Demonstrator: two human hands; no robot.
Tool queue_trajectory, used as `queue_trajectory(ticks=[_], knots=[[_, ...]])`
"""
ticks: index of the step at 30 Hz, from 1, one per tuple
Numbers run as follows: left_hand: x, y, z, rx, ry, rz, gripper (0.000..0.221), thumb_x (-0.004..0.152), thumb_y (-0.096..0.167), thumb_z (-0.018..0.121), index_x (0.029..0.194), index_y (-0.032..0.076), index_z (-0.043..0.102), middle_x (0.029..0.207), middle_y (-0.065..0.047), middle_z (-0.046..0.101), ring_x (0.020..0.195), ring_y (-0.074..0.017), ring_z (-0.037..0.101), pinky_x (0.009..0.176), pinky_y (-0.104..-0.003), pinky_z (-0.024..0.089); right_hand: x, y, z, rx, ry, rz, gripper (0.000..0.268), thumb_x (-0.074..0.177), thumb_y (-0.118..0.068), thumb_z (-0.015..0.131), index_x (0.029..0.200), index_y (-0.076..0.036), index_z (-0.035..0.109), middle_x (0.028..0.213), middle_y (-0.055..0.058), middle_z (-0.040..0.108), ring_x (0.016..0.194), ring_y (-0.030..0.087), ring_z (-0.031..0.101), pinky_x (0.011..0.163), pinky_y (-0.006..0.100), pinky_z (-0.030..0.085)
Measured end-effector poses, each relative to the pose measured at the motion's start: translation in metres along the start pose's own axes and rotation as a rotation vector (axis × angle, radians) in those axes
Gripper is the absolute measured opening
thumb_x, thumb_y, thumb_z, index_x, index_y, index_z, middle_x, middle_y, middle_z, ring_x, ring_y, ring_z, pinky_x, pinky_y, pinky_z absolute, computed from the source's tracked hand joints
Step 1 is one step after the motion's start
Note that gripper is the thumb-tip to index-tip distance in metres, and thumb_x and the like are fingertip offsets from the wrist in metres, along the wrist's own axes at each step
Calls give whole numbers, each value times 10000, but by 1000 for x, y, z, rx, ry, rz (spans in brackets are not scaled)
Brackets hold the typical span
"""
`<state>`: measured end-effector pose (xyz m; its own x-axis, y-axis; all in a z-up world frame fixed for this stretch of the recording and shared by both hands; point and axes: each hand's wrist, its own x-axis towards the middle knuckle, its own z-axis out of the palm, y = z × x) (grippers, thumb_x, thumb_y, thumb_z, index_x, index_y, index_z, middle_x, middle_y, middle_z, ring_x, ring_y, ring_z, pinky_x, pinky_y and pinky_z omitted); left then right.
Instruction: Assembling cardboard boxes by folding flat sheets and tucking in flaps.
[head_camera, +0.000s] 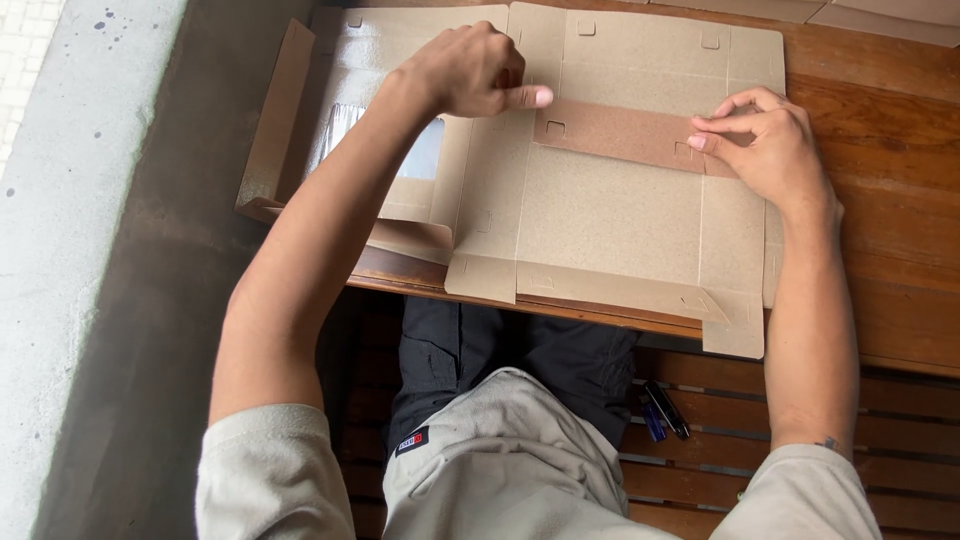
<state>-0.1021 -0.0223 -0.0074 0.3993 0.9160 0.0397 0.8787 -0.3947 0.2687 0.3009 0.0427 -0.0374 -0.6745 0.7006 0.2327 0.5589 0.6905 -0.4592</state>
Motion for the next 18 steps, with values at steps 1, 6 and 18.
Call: queue_trajectory(ticks=[1,6,18], knots=[[-5,6,-7,-146,-63,-103,859,1065,770,387,569,69,403,516,-93,410,490,-298,425,545,-486,394,0,1,0,-6,6,-17,300,993,-180,808,1274,-83,765,1213,87,625,1075,218,588,1090,409,441],[14,-44,32,-245,-29,-342,376,921,479,593,912,170,808,931,-163,741,838,-330,711,768,-448,558,0,2,0,6,8,-16,301,993,-187,808,1269,-77,765,1208,83,623,1053,211,590,1073,391,449],[18,-47,63,111,68,-390,584,960,730,713,869,154,695,936,-196,685,822,-450,678,687,-547,551,-1,2,1,-6,11,-32,289,995,-195,801,1259,-81,769,1211,95,627,1078,232,586,1069,423,449]])
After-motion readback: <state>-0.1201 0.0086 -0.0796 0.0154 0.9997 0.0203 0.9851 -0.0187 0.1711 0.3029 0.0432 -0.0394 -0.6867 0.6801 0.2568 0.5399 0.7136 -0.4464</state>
